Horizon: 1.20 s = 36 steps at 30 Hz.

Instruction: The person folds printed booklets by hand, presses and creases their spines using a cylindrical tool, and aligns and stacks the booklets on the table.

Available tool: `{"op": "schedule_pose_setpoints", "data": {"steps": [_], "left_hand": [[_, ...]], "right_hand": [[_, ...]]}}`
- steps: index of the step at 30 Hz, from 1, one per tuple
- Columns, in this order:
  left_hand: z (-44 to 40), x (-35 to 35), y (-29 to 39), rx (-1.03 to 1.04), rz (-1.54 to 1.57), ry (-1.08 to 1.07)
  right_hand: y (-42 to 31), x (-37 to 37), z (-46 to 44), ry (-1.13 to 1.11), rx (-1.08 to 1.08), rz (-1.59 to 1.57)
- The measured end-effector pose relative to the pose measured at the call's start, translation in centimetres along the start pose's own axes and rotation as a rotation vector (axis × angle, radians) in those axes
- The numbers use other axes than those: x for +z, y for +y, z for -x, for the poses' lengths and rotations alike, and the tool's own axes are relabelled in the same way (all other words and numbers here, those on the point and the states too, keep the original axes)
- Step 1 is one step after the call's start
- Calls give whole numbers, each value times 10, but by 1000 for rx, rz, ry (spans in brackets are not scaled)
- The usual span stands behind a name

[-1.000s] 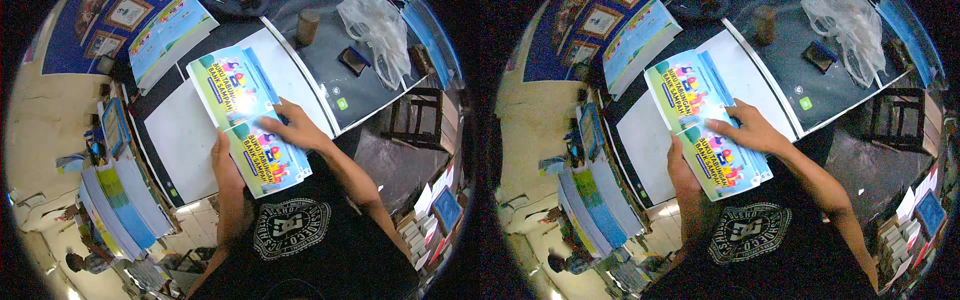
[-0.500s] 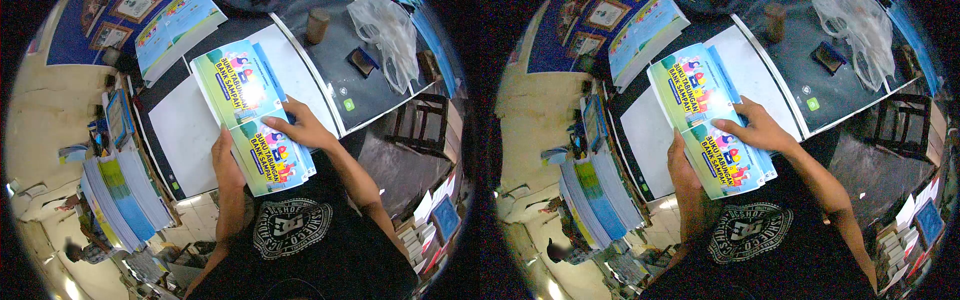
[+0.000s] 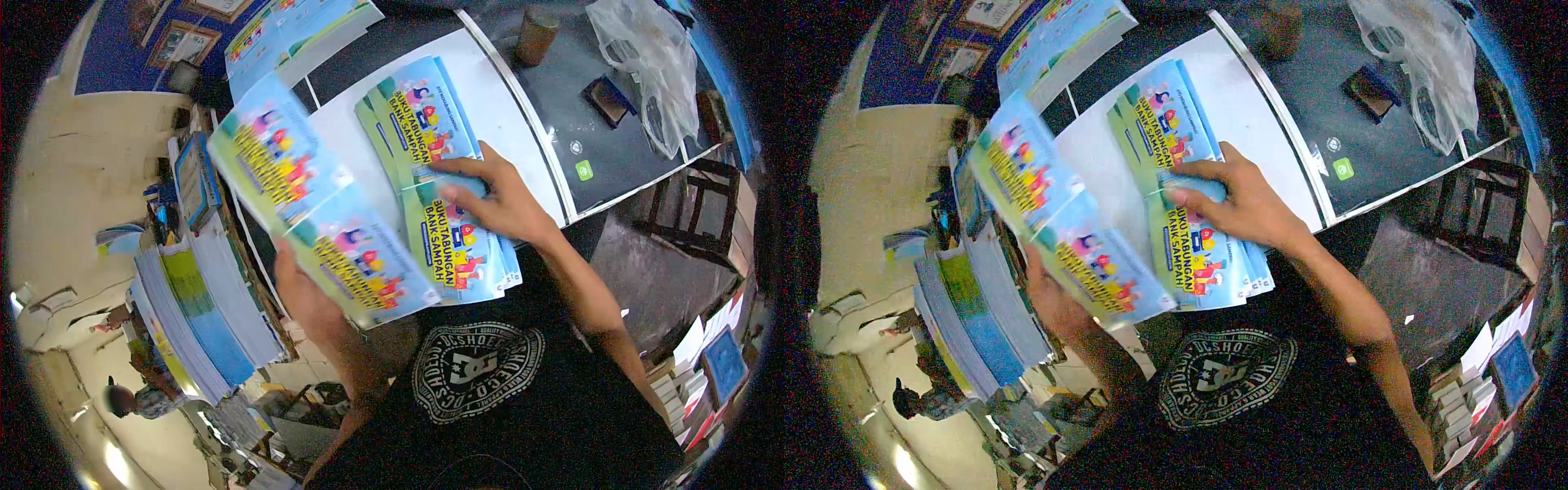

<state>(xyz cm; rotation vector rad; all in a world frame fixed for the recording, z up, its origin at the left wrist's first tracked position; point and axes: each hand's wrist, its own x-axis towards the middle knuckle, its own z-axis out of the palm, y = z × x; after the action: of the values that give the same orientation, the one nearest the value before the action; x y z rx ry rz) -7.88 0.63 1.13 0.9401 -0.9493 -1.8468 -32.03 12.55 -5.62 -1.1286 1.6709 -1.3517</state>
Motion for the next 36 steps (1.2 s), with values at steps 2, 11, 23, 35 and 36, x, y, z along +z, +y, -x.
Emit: {"op": "schedule_pose_setpoints", "data": {"steps": [2,11,23,35,36], "left_hand": [[-1,17,-28,-44,-145,77],[-16,44,-71,-331,29,-113],[-20,35,-77,-385,22,-169],[-14,30,-66,-269,-72,-27],[-9,31,-60,-240,-27,-1]], "right_hand": [[11,3,1,49,-58,-4],[5,7,2,71,60,-10],[3,2,2,5,14,-9],[3,-2,3,-55,20,-50],[4,-4,3,-70,29,-56]]}}
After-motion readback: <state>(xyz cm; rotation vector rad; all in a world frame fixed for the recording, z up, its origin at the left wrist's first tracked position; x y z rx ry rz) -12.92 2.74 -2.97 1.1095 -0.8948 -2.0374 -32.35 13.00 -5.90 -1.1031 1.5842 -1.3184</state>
